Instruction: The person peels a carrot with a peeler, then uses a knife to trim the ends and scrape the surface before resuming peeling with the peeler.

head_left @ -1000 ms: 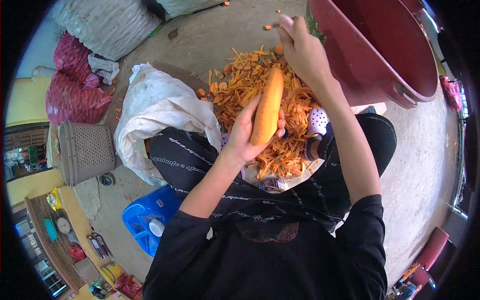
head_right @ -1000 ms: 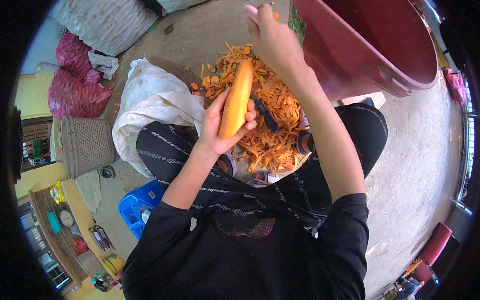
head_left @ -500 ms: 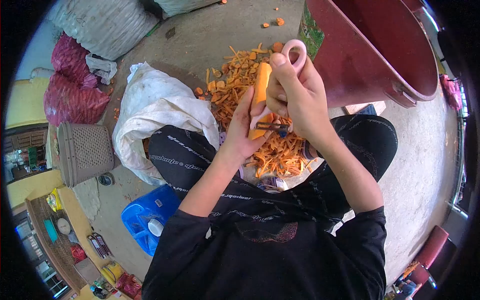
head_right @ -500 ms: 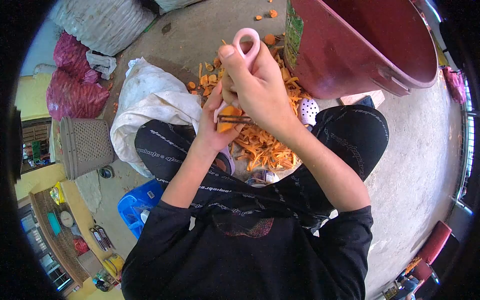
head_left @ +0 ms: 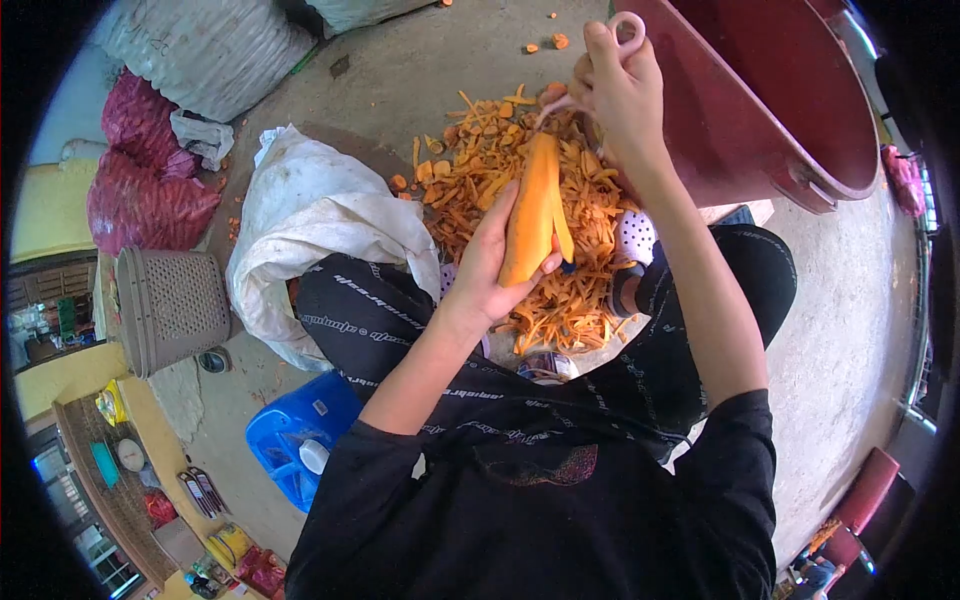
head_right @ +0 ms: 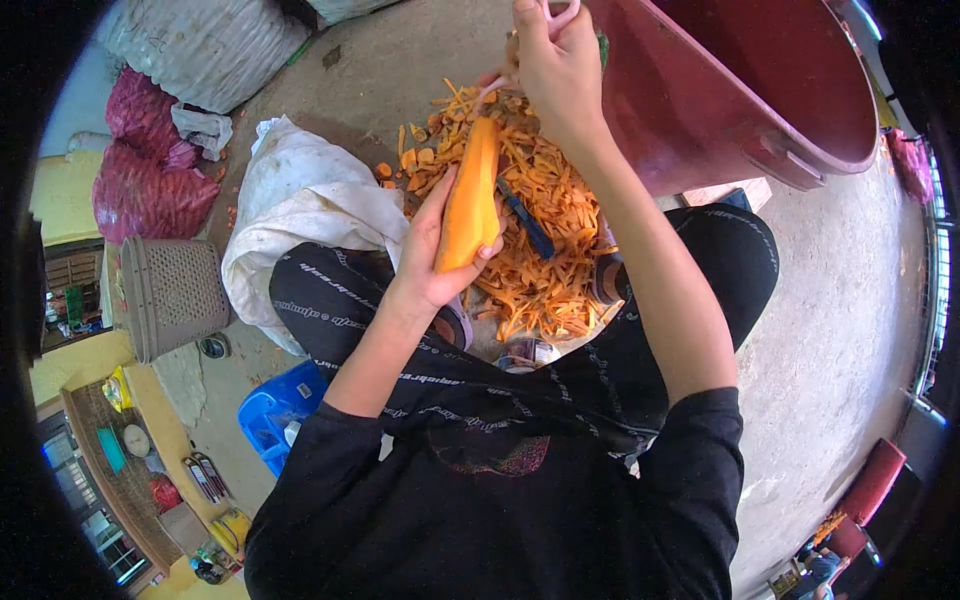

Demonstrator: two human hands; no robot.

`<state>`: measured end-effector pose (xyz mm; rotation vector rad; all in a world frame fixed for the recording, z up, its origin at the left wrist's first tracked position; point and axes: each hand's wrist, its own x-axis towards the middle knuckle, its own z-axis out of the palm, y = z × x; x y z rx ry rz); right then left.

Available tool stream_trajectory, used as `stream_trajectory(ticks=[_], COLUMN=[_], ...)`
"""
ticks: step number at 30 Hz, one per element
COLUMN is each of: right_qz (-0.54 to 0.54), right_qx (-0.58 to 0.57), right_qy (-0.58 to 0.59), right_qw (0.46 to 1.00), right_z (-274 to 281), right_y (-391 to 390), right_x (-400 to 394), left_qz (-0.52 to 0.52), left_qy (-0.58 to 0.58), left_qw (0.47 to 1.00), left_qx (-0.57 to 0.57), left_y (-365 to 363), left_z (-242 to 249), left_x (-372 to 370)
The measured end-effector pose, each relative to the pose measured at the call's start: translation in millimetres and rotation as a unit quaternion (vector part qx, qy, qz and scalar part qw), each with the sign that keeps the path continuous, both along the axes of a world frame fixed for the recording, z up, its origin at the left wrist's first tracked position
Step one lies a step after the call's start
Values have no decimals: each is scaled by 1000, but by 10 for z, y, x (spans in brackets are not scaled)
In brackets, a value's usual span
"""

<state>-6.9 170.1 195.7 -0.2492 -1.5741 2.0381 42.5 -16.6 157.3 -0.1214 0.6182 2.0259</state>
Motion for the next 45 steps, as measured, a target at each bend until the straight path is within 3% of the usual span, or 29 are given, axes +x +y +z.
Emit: stream_trajectory(ticks=[2, 3, 5, 8, 10, 11, 14, 20, 23, 30, 33, 37, 42, 45], right_qz=[-50, -69, -104, -217, -85, -17, 56, 153, 191, 190, 177, 173, 160, 172], right_qx=[173, 193, 235, 452, 234, 119, -43, -181, -181, -162, -160, -214, -173, -164], right_qy=[-29, -57, -116, 16, 49, 61, 52, -30, -40, -44, -40, -77, -79, -75], right_qw=[983, 977, 960, 865, 967, 991, 996, 971, 964, 967, 970, 958, 969, 968], right_z=[-228, -276, -312, -214, 18, 142, 422, 459, 414, 354, 351, 254, 198, 168], right_y=[236, 239, 207, 103, -34, -107, -409, -614, -625, -699, -694, -647, -551, -475], right_x=[-174, -183, -166, -120, -6, 91, 433, 696, 730, 750, 732, 669, 498, 386], left_qz=[10, -14, -8, 13, 20, 10, 10, 28, 9, 42, 26, 56, 97, 119], left_qy=[33, 62, -17, -41, -30, -39, -86, -19, -47, -65, -39, -51, -63, 64], left_qw=[998, 998, 999, 999, 999, 999, 996, 999, 995, 996, 999, 997, 993, 989], left_qx=[-59, 0, 36, 24, 4, 30, 31, 26, 89, -38, 7, -19, 25, -62], left_y=[26, 4, 0, -6, -26, -46, 10, 36, -21, 45, -35, -5, 43, 75], left_z=[104, 127, 58, 27, 41, 27, 8, 95, 116, 192, 62, 69, -7, 153], left_x=[43, 38, 0, -30, -49, -73, -94, -77, -101, -92, -95, -87, -4, 26])
